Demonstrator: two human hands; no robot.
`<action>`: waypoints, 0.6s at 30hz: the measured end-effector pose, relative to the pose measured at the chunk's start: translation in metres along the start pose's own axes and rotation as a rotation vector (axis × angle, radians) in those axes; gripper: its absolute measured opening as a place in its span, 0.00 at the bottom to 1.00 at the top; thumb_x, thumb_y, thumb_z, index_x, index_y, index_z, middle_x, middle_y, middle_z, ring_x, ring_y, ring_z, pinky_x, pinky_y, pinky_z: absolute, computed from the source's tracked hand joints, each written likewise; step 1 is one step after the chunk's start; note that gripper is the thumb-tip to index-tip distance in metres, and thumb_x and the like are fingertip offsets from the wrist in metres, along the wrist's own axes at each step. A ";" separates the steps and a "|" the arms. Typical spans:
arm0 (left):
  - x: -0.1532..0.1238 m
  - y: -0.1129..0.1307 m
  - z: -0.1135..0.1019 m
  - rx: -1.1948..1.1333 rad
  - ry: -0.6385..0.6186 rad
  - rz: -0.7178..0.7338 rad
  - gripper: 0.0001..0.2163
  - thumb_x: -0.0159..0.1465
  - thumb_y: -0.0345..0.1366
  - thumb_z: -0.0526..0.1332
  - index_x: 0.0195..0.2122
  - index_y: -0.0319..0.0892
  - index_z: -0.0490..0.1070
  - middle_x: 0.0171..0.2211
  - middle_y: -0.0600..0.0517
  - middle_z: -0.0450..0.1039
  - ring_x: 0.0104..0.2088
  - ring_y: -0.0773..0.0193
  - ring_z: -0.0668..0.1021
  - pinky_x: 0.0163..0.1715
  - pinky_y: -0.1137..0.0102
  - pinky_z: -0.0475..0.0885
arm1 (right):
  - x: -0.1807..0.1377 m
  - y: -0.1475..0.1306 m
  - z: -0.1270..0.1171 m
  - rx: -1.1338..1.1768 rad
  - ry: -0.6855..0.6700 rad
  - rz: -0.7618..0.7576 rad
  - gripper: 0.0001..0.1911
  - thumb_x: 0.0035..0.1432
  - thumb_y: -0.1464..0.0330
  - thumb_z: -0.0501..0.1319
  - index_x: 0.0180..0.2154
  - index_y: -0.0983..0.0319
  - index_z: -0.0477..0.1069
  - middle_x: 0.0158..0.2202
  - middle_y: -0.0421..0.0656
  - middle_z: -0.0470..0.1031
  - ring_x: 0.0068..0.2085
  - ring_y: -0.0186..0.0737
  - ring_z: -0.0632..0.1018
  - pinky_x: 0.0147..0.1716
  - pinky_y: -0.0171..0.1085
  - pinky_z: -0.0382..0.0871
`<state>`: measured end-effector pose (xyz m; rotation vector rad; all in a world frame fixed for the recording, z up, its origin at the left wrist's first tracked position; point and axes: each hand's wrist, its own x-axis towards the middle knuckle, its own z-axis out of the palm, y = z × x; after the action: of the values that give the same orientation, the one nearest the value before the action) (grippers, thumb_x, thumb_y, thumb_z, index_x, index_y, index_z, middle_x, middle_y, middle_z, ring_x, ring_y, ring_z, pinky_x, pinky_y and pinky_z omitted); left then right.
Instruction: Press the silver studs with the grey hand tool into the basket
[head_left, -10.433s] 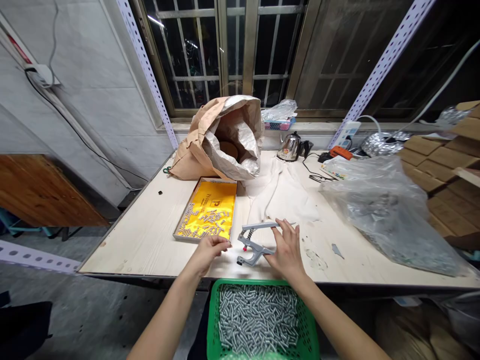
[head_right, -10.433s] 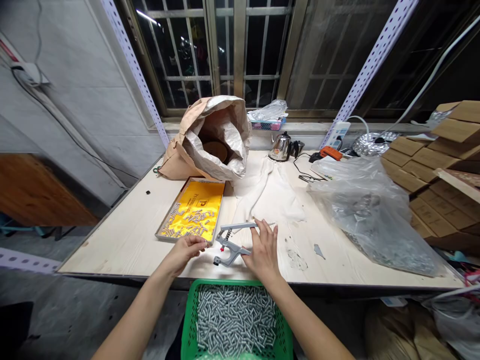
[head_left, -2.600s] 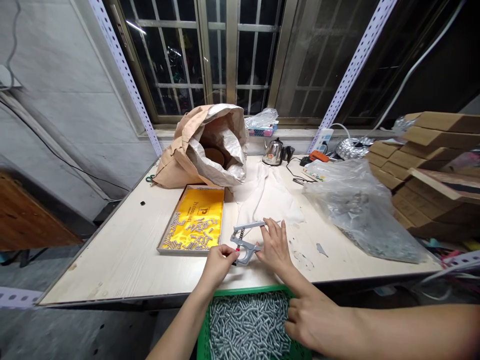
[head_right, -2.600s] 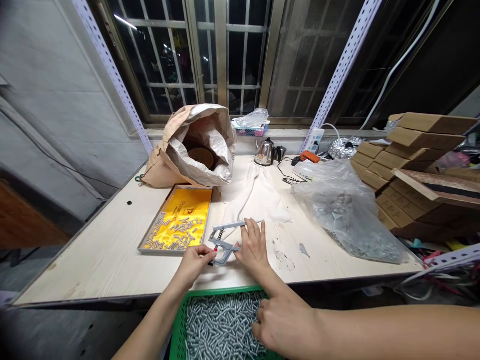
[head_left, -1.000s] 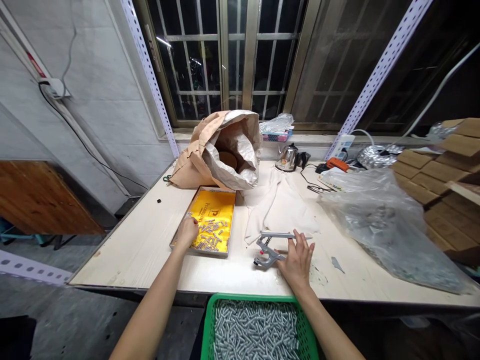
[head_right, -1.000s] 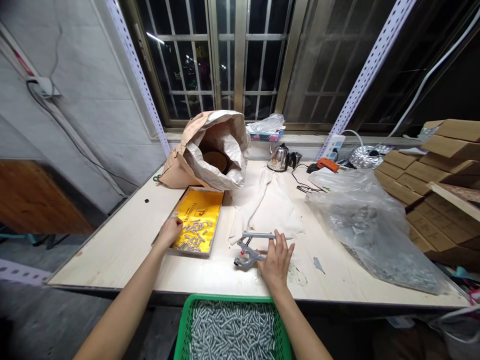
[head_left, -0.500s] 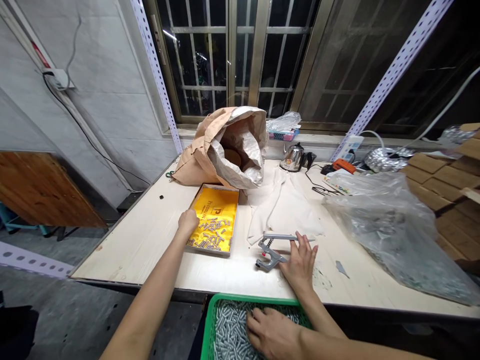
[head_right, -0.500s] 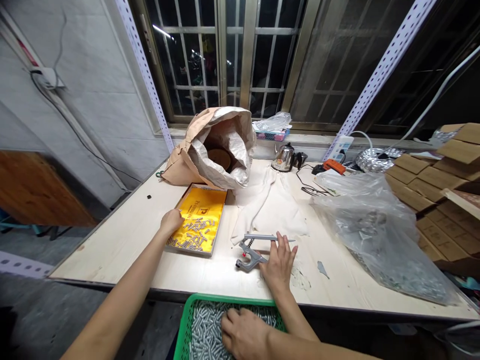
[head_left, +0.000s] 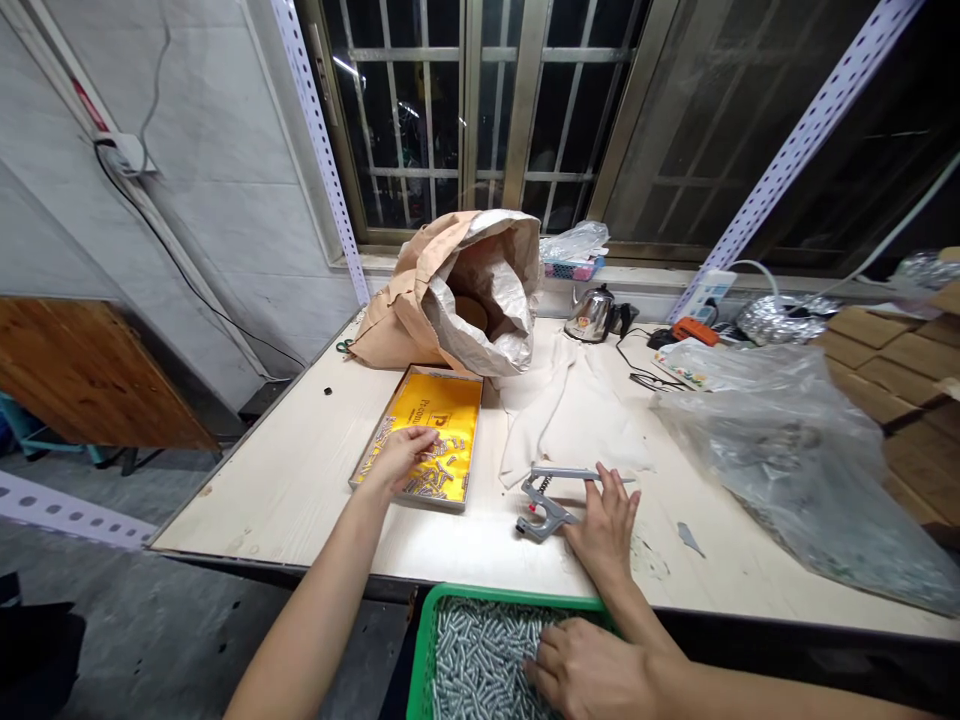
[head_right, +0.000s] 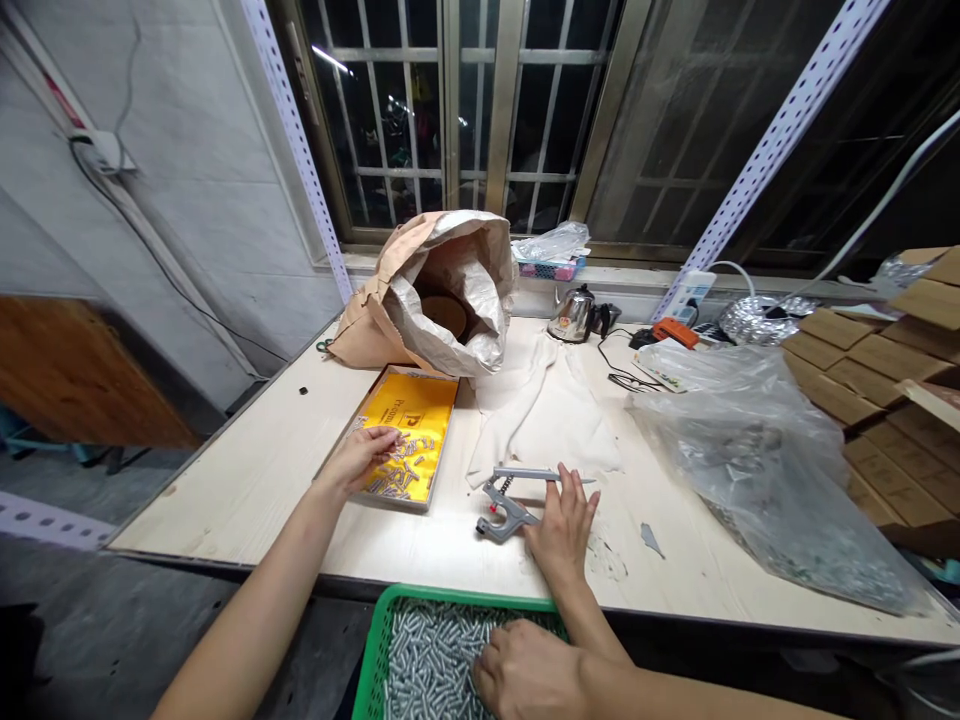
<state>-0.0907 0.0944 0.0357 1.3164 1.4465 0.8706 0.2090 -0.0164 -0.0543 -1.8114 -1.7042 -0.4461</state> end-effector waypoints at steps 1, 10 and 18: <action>-0.012 0.006 0.011 -0.222 -0.101 -0.020 0.14 0.52 0.42 0.65 0.33 0.36 0.71 0.29 0.49 0.75 0.25 0.70 0.73 0.25 0.76 0.65 | 0.000 0.000 0.000 0.001 -0.003 0.002 0.26 0.56 0.58 0.53 0.51 0.69 0.60 0.58 0.59 0.56 0.61 0.57 0.52 0.58 0.62 0.39; -0.082 0.038 0.100 -0.728 -0.616 -0.174 0.31 0.41 0.30 0.73 0.47 0.34 0.67 0.26 0.50 0.75 0.27 0.66 0.76 0.30 0.72 0.66 | 0.004 -0.005 -0.007 -0.023 -0.012 0.031 0.26 0.54 0.60 0.56 0.50 0.69 0.60 0.59 0.58 0.57 0.62 0.55 0.52 0.58 0.60 0.41; -0.088 0.030 0.111 -0.685 -0.547 -0.148 0.30 0.41 0.33 0.73 0.46 0.34 0.68 0.25 0.52 0.74 0.25 0.67 0.75 0.29 0.71 0.66 | 0.006 -0.007 -0.013 -0.016 -0.020 0.043 0.24 0.53 0.62 0.57 0.48 0.70 0.62 0.58 0.58 0.57 0.62 0.54 0.53 0.59 0.60 0.40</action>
<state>0.0199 0.0026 0.0480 0.8171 0.7066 0.7337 0.2045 -0.0201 -0.0396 -1.8660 -1.6757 -0.4258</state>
